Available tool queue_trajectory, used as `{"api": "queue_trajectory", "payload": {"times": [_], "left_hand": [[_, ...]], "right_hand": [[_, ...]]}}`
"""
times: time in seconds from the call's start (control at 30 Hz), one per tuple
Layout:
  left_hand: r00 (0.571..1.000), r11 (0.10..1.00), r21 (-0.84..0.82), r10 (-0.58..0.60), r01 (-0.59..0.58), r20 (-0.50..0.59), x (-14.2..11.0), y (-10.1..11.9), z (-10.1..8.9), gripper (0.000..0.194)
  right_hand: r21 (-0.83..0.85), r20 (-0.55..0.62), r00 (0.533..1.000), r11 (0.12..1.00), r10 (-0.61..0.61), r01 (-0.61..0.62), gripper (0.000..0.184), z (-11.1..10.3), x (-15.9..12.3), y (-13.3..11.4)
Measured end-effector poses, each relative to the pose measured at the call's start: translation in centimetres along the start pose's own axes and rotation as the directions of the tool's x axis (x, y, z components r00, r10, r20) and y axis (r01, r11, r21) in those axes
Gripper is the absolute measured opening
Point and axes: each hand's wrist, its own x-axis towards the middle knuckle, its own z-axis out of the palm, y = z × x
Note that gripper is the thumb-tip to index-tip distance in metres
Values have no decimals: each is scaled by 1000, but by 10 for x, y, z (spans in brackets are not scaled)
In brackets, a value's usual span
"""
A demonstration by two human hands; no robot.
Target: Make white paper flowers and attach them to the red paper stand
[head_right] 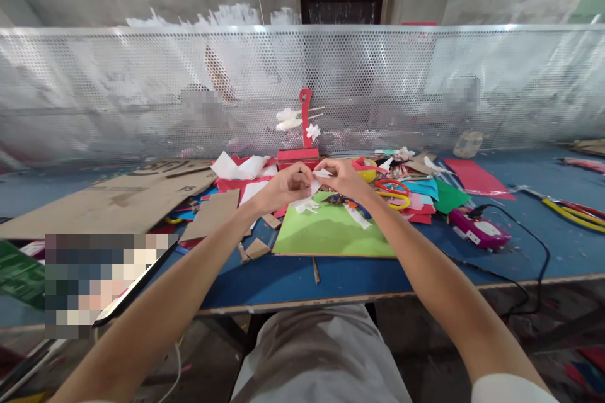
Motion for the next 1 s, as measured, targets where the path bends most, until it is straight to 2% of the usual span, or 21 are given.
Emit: {"api": "queue_trajectory", "payload": {"times": [0.1, 0.27, 0.43, 0.77, 0.9, 1.0], "left_hand": [[999, 1000, 8, 19, -19, 27, -1, 4, 1, 22], [999, 997, 80, -17, 14, 38, -3, 10, 1, 20], [1000, 990, 138, -4, 6, -12, 0, 3, -1, 19], [991, 971, 236, 4, 28, -134, 4, -4, -6, 16], [990, 987, 162, 39, -16, -137, 4, -3, -6, 14], [991, 998, 59, 7, 1, -132, 4, -4, -6, 16]], "right_hand": [[91, 37, 999, 995, 32, -35, 17, 2, 0, 0], [165, 42, 996, 982, 85, -90, 25, 6, 0, -2], [128, 58, 989, 982, 135, -141, 23, 7, 0, 0], [63, 139, 982, 989, 125, -135, 25, 9, -3, -2], [62, 171, 975, 986, 141, -153, 27, 10, -3, 0], [48, 184, 974, 989, 129, -140, 26, 10, 0, 3]]}}
